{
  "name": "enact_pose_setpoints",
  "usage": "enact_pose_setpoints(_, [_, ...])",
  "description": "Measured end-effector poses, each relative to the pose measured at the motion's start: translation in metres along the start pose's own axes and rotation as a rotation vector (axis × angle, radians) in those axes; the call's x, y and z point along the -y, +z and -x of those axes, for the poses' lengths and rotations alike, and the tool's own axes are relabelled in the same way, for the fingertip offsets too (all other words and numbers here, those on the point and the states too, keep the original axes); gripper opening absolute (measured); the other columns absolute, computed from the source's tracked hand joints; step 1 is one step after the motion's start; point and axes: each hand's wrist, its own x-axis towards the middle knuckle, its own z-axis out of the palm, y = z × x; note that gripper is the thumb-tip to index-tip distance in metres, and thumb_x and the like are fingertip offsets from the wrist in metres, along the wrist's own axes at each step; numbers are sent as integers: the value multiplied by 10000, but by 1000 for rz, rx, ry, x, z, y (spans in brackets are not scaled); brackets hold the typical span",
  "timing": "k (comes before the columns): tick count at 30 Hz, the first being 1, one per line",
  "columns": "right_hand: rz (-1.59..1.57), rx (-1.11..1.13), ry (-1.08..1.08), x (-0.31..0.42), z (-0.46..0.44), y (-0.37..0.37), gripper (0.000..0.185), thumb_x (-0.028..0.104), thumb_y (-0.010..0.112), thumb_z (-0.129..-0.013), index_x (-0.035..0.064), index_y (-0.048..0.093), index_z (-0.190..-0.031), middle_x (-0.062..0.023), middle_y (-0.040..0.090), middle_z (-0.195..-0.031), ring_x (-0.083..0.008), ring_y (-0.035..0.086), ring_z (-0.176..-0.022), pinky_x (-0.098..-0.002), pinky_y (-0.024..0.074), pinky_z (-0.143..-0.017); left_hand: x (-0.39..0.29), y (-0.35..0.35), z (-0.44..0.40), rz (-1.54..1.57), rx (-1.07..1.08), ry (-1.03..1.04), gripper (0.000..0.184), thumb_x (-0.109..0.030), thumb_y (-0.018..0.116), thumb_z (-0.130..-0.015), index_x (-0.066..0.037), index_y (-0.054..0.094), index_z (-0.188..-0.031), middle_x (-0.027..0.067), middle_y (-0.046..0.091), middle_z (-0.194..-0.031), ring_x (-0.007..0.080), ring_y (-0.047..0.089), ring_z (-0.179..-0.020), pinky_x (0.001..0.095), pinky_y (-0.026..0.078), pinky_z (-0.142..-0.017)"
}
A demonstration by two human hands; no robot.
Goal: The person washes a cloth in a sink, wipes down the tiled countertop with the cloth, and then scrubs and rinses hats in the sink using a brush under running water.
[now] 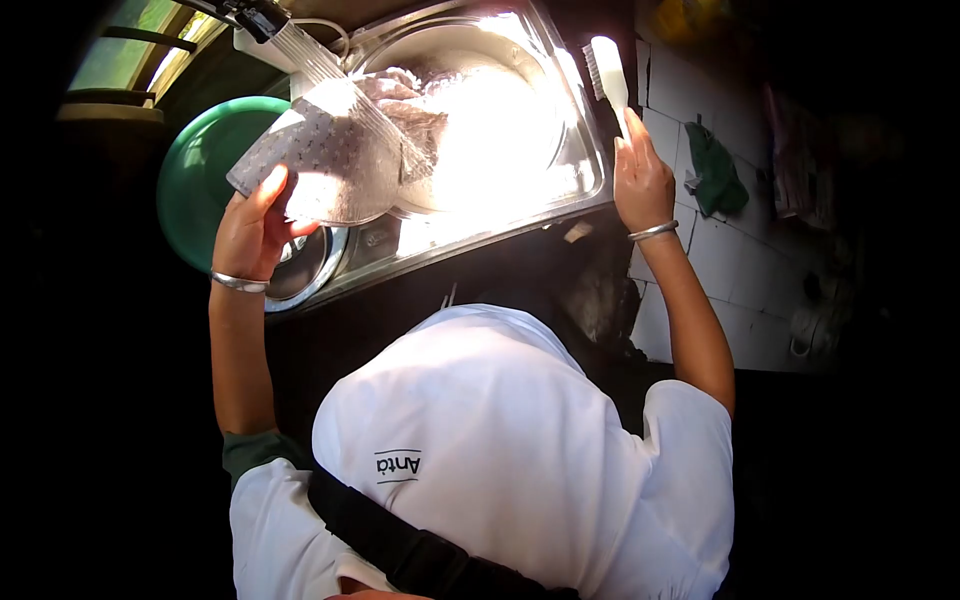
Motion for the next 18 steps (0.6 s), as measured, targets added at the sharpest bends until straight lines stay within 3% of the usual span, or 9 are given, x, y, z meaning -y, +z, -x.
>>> enact_pose_setpoints(1, [37, 74, 146, -8, 12, -12, 389, 128, 496, -861, 90, 437, -1243, -187, 580, -1076, -364, 582, -922, -376, 485, -770, -9, -8, 8, -53, 63, -29, 344, -163, 521, -874, 37, 462, -1148, 97, 584, -960, 162, 625, -782, 257, 577, -524])
enact_pose_setpoints(2, [163, 20, 89, -26, 31, -18, 386, 137, 488, -865, 88, 427, -1242, -202, 585, -1050, -379, 584, -893, -395, 484, -742, -21, -6, 21, -98, 18, -64, 344, -169, 534, -868, 48, 475, -1128, 104, 591, -944, 166, 628, -758, 246, 568, -501])
enact_pose_setpoints(4, [242, 125, 370, -35, 61, -40, 390, 150, 477, -870, 92, 414, -1250, -211, 595, -1018, -387, 589, -857, -411, 480, -709, -40, -15, 33, -181, 24, -101, 352, -175, 550, -858, 51, 484, -1119, 114, 595, -945, 175, 629, -763, 247, 550, -473])
enact_pose_setpoints(8, [346, 121, 551, -80, 143, -60, 359, 171, 459, -879, 110, 417, -1230, -203, 622, -907, -382, 603, -765, -426, 475, -641, -57, -38, 54, -431, 38, -79, 362, -194, 580, -825, 63, 518, -1073, 129, 611, -905, 191, 623, -715, 257, 521, -476])
enact_pose_setpoints(11, [377, 162, 775, -101, 190, -66, 380, 172, 495, -852, 92, 424, -1217, -197, 591, -972, -363, 577, -860, -425, 458, -720, -57, -48, 63, -539, 16, -81, 304, -145, 564, -810, 83, 547, -1010, 134, 615, -857, 191, 611, -664, 265, 519, -501])
enact_pose_setpoints(14, [776, 229, 566, -123, 218, -67, 446, 170, 543, -810, 66, 416, -1224, -180, 511, -1083, -348, 489, -1008, -435, 401, -841, -48, -63, 65, -613, 55, -65, 285, -134, 562, -813, 85, 557, -995, 131, 617, -857, 194, 613, -673, 271, 524, -503])
enact_pose_setpoints(15, [708, 167, 564, -109, 204, -65, 495, 155, 582, -770, 47, 417, -1224, -158, 441, -1132, -345, 403, -1088, -459, 335, -911, -46, -77, 62, -610, 119, -103, 303, -157, 601, -832, 54, 561, -1045, 129, 636, -930, 183, 633, -799, 270, 547, -582])
enact_pose_setpoints(17, [584, 37, 276, -77, 156, -47, 478, 120, 582, -760, 35, 437, -1207, -171, 468, -1102, -344, 437, -1050, -451, 354, -897, -38, -77, 66, -598, 99, -62, 282, -132, 587, -811, 76, 564, -1000, 122, 624, -883, 188, 616, -755, 290, 530, -625])
enact_pose_setpoints(18, [363, -35, 218, -53, 127, -29, 448, 88, 585, -749, 26, 466, -1177, -172, 497, -1059, -338, 467, -1010, -422, 374, -888, -37, -77, 67, -594, 93, -44, 273, -119, 579, -801, 88, 565, -978, 118, 619, -860, 190, 608, -733, 301, 521, -647])
